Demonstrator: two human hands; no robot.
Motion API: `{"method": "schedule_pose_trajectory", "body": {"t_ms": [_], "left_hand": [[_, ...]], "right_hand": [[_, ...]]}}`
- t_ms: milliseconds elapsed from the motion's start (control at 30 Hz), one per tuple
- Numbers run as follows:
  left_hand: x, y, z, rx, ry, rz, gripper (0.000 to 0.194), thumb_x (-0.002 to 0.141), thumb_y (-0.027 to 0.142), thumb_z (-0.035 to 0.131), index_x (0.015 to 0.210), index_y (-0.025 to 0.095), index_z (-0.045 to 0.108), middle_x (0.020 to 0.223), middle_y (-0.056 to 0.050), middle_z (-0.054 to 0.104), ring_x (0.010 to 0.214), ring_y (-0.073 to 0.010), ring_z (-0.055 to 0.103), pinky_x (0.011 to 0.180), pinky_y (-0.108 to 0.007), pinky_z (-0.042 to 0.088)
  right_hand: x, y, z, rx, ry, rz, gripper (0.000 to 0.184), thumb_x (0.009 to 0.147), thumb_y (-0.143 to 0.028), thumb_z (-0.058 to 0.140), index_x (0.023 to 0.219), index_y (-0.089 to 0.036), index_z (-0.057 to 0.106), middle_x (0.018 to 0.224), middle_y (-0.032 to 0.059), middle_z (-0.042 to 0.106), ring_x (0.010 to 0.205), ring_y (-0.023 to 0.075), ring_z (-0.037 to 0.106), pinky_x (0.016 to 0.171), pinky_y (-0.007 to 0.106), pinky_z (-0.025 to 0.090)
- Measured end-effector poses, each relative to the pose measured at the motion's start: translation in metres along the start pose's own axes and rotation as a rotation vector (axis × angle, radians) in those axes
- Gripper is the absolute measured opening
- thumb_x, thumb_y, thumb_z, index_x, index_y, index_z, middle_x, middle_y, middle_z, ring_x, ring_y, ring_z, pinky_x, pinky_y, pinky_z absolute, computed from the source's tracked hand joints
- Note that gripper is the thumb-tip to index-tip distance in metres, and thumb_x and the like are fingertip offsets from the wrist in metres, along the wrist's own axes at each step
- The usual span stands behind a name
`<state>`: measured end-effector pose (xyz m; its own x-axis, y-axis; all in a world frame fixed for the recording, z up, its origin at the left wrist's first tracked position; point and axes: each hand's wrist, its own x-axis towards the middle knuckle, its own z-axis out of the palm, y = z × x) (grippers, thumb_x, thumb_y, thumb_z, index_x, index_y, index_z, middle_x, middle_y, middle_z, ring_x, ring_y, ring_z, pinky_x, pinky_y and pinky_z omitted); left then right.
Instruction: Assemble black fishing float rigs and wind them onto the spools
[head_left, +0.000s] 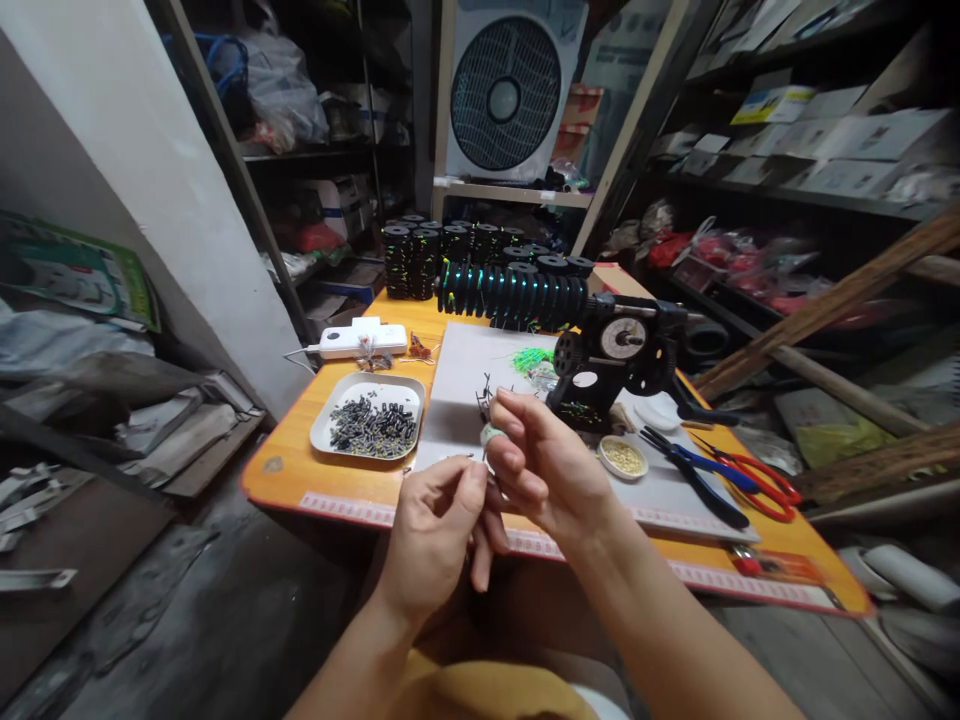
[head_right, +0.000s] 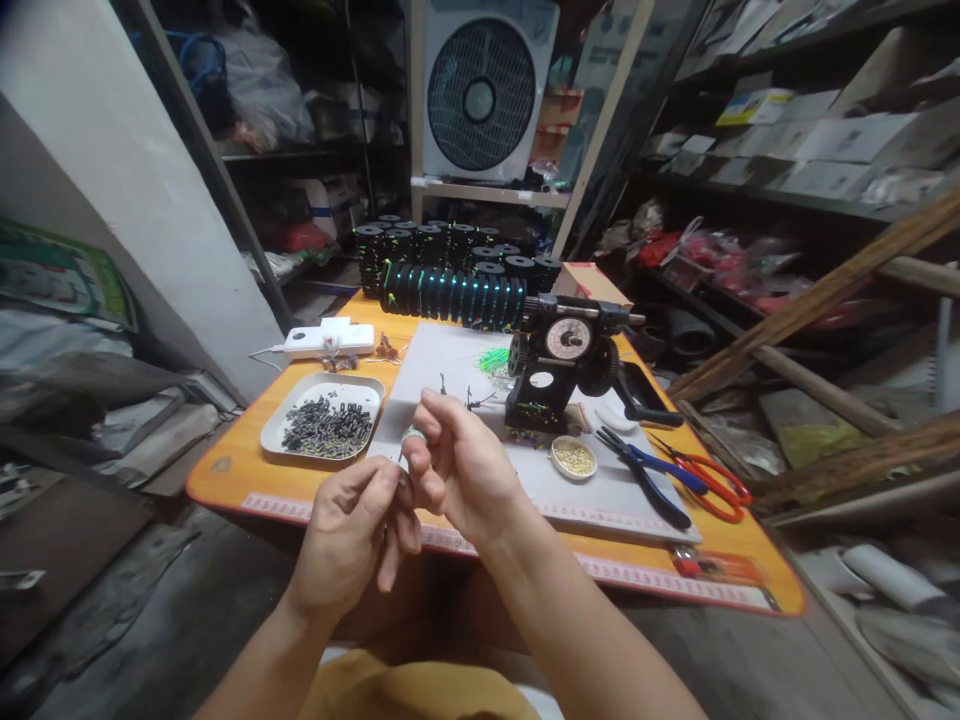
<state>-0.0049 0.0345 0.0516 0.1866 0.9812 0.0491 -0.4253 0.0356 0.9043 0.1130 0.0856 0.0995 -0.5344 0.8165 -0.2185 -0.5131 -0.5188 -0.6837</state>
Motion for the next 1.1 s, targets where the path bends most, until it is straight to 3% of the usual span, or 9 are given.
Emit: {"method": "schedule_pose_trajectory", "body": {"t_ms": [100, 167, 400, 667, 800, 900, 1000, 1100], "left_hand": [[-0.007, -0.005, 0.000, -0.055, -0.004, -0.046, 0.036, 0.089, 0.042, 0.055, 0.067, 0.013, 0.058, 0.047, 0.000, 0.064, 0.023, -0.0035, 0.043, 0.026, -0.011, 0.025], [-0.012, -0.006, 0.001, -0.102, -0.005, -0.077, 0.035, 0.090, 0.041, 0.055, 0.070, 0.012, 0.060, 0.050, -0.002, 0.066, 0.024, -0.0027, 0.044, 0.029, -0.011, 0.030], [-0.025, -0.002, 0.001, -0.364, -0.070, -0.203, 0.025, 0.092, 0.030, 0.053, 0.084, 0.010, 0.067, 0.056, -0.003, 0.069, 0.033, -0.0048, 0.054, 0.039, -0.013, 0.041], [-0.035, -0.012, -0.006, -0.477, -0.103, -0.267, 0.032, 0.095, 0.029, 0.046, 0.077, 0.010, 0.064, 0.058, -0.008, 0.072, 0.035, -0.0091, 0.060, 0.038, -0.013, 0.044], [-0.040, -0.014, -0.008, -0.463, -0.071, -0.256, 0.030, 0.092, 0.033, 0.052, 0.076, 0.010, 0.064, 0.059, -0.009, 0.072, 0.037, -0.0097, 0.061, 0.037, -0.012, 0.044], [-0.043, -0.018, -0.011, -0.447, -0.040, -0.213, 0.030, 0.091, 0.033, 0.055, 0.074, 0.010, 0.064, 0.054, -0.007, 0.071, 0.033, -0.0086, 0.058, 0.035, -0.012, 0.043], [-0.045, -0.024, -0.012, -0.426, -0.007, -0.159, 0.031, 0.091, 0.033, 0.054, 0.074, 0.010, 0.065, 0.052, -0.006, 0.069, 0.035, -0.0094, 0.059, 0.031, -0.010, 0.041], [-0.047, -0.027, -0.011, -0.411, 0.017, -0.132, 0.029, 0.091, 0.033, 0.055, 0.075, 0.011, 0.065, 0.050, -0.003, 0.066, 0.039, -0.0107, 0.062, 0.029, -0.009, 0.039]], "right_hand": [[0.002, -0.001, 0.002, -0.017, 0.050, -0.042, 0.038, 0.077, -0.038, 0.063, 0.057, -0.020, 0.036, 0.039, -0.0081, 0.049, 0.022, 0.0020, 0.032, 0.025, 0.010, 0.021], [0.003, -0.003, 0.001, -0.026, 0.054, -0.059, 0.037, 0.076, -0.037, 0.063, 0.057, -0.020, 0.036, 0.039, -0.0078, 0.049, 0.022, 0.0017, 0.031, 0.024, 0.010, 0.019], [0.003, -0.005, -0.006, -0.079, -0.010, -0.055, 0.035, 0.080, -0.040, 0.061, 0.061, -0.019, 0.039, 0.043, -0.0068, 0.053, 0.023, 0.0018, 0.034, 0.026, 0.009, 0.022], [0.003, -0.003, -0.011, -0.155, -0.018, -0.064, 0.030, 0.080, -0.043, 0.062, 0.069, -0.019, 0.048, 0.047, -0.0068, 0.054, 0.025, 0.0020, 0.034, 0.027, 0.011, 0.021], [-0.007, 0.007, -0.017, -0.470, -0.070, -0.098, 0.030, 0.089, -0.045, 0.055, 0.091, -0.016, 0.064, 0.045, -0.0075, 0.049, 0.030, 0.0021, 0.031, 0.031, 0.012, 0.022], [-0.019, 0.017, -0.022, -0.697, -0.164, -0.040, 0.030, 0.086, -0.044, 0.061, 0.096, -0.016, 0.065, 0.054, -0.0053, 0.052, 0.040, 0.0037, 0.040, 0.035, 0.012, 0.029], [-0.027, 0.027, -0.023, -0.723, -0.202, 0.017, 0.025, 0.082, -0.040, 0.067, 0.087, -0.016, 0.061, 0.061, -0.0026, 0.058, 0.047, 0.0056, 0.048, 0.038, 0.013, 0.037], [-0.027, 0.035, -0.022, -0.599, -0.184, 0.004, 0.023, 0.083, -0.037, 0.067, 0.082, -0.016, 0.058, 0.059, -0.0031, 0.059, 0.045, 0.0052, 0.049, 0.040, 0.014, 0.040]]}}
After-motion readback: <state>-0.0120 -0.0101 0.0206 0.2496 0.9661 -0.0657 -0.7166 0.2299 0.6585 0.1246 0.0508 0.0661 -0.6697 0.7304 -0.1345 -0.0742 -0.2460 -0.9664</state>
